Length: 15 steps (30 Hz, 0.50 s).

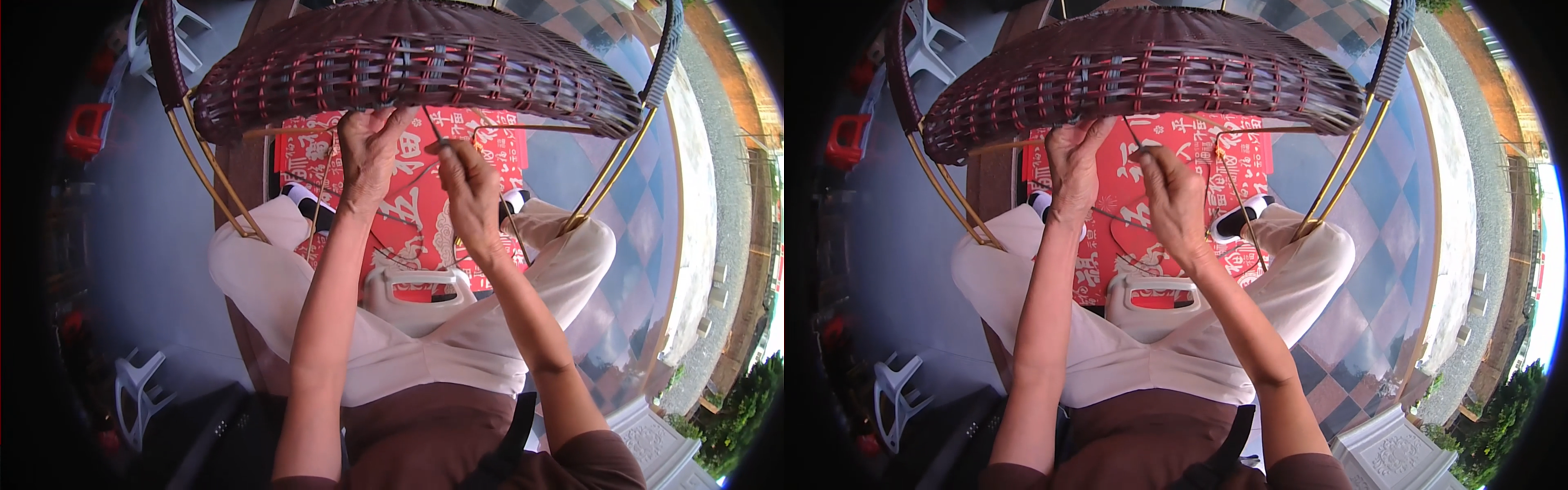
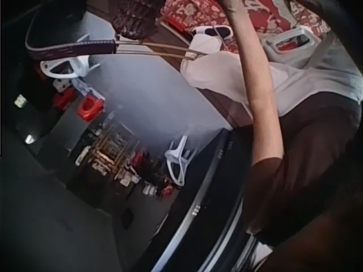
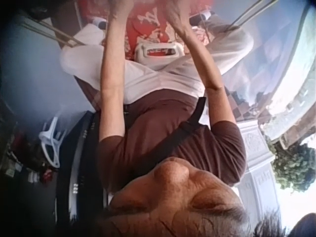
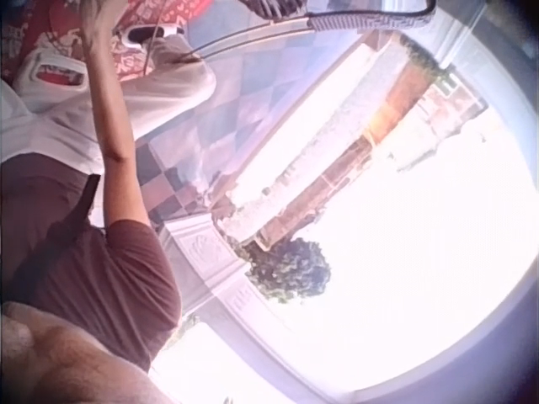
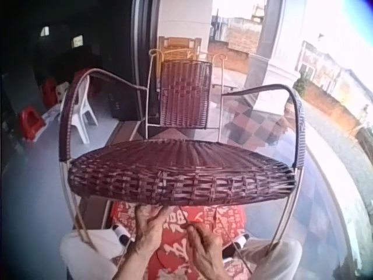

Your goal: The person repairs a woven chair by hand and with a screwdriver, weaving a loose strip of material back into the seat and using a screwdriver to pry and secure the weaving.

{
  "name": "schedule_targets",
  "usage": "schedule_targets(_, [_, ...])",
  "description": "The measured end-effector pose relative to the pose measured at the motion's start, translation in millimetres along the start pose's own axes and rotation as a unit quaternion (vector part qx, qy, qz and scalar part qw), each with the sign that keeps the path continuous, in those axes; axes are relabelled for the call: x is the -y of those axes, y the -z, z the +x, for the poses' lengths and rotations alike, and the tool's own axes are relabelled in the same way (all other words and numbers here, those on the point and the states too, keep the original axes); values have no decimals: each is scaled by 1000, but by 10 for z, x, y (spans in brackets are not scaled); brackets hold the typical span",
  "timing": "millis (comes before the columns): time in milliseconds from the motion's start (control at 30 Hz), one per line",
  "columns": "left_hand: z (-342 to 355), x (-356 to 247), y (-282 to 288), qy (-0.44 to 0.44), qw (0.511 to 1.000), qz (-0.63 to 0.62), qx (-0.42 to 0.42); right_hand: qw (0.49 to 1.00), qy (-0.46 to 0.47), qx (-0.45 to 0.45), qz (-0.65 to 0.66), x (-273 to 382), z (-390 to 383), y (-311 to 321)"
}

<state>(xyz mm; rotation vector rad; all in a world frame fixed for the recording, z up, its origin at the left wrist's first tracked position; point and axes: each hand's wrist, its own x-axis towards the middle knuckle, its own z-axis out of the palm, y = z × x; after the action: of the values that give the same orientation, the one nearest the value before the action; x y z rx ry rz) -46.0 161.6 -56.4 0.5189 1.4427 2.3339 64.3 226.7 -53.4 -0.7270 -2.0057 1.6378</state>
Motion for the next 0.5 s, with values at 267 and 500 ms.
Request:
schedule_targets(267, [0,38,101,17,997,59,37,999,-45,9,28,81,8,125])
schedule_targets(500, [46,129,189,2,995,76,56,982,9,12,-190,-106,27,181])
